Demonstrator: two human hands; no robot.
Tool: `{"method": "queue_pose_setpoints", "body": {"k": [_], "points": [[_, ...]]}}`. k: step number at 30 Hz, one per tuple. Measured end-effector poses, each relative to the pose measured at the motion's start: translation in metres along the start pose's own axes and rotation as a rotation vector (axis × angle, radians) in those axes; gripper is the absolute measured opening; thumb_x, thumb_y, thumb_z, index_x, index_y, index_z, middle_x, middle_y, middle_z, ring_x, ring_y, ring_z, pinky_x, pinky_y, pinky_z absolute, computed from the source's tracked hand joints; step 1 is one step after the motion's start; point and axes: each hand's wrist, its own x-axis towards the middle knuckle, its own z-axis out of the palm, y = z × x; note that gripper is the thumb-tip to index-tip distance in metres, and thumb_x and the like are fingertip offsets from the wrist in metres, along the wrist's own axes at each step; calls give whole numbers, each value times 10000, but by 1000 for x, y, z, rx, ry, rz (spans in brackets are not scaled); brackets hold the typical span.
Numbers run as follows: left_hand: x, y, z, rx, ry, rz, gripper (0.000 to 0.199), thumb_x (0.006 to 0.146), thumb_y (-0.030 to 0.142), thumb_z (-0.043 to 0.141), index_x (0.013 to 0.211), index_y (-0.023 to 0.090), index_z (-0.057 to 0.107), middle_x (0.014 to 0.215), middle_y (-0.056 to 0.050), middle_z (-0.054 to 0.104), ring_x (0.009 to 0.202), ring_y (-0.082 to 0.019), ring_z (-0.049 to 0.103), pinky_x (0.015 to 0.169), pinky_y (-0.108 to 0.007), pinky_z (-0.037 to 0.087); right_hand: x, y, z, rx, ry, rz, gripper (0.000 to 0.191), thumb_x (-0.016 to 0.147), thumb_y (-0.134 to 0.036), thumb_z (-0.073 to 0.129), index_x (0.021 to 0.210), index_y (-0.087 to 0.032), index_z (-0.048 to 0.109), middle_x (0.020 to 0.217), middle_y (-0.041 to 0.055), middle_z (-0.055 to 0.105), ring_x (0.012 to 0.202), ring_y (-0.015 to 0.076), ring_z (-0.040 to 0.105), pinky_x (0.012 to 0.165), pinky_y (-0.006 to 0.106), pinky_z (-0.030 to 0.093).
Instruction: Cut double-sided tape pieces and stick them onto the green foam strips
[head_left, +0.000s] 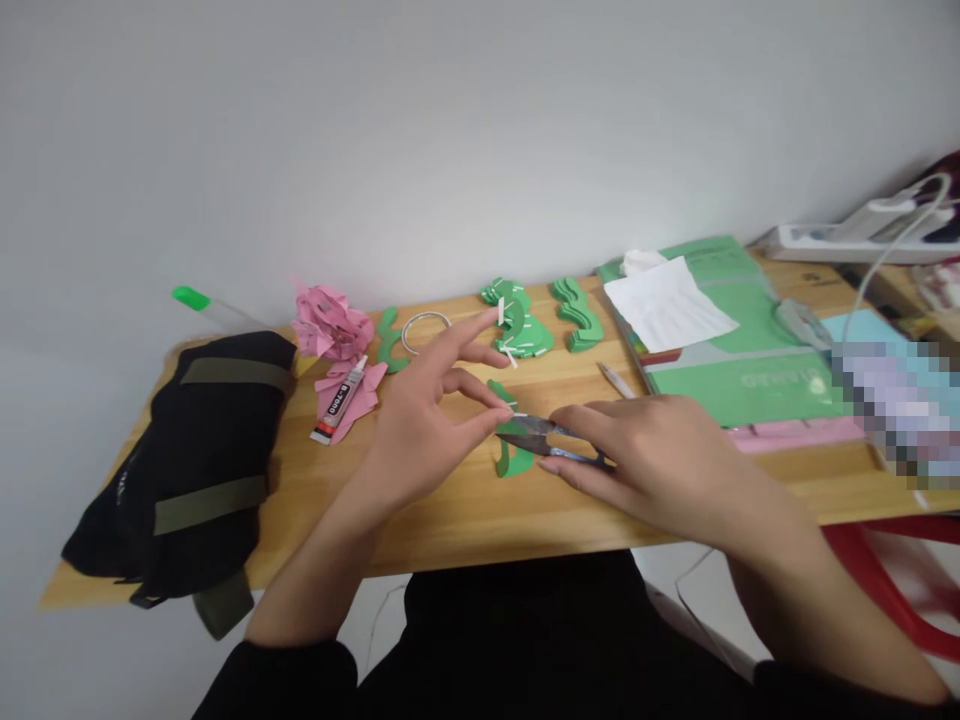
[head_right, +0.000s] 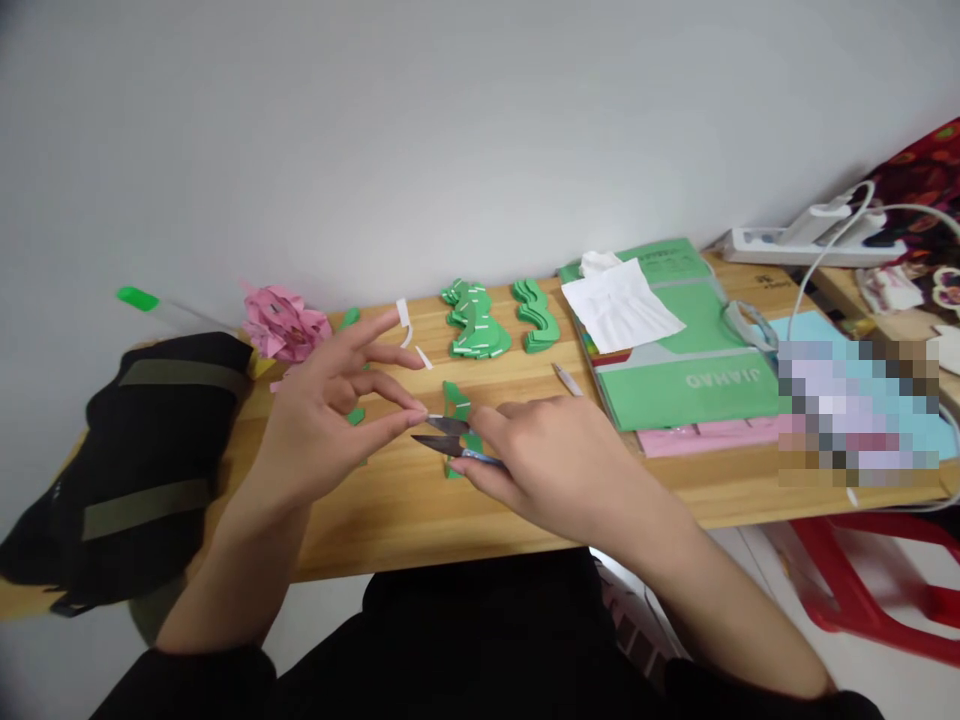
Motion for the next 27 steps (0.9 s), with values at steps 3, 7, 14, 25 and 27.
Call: {"method": "queue_pose_setpoints", "body": {"k": [3,7,14,25,27], "points": [[-2,-3,5,128,-21,62,717,735,7,688,1363,296,501,1096,1,676,680,-82,677,807,-299,602,2,-4,1,7,-98,77,281,939,-434,522,936,-195,671,672,41,723,549,199,645,509,289,263],[-7,-13,9,113,-36,16,675,756,41,677,1357,292,500,1092,-10,670,691,-86,660,838,-326,586,-1,1,22,46,-253,150,233,916,-377,565,920,-177,685,716,73,729,612,220,660,523,291,299],[-32,-47,16,-436,6,-399,649,766,186,732,1354,233,460,1150,-75,671,740,-111,710,766,-292,591,-14,7,88,1055,83,414,341,823,-518,595,860,-183,648,767,33,662,683,179,596,621,293,430],[-63,-57,43,-405,-8,-344,680,845,142,627,1438,319,348,1337,-109,574,902,-181,738,823,-342,584,-2,-19,107,1313,292,734,281,660,-456,711,646,-189,627,570,-23,511,536,114,416,517,261,345],[-73,-62,52,-227,68,-213,750,841,115,618,1471,353,288,1386,-115,524,1024,-211,707,848,-360,578,-7,-20,111,1329,329,802,317,641,-488,723,658,-186,627,557,-30,506,515,107,407,501,257,335]]}}
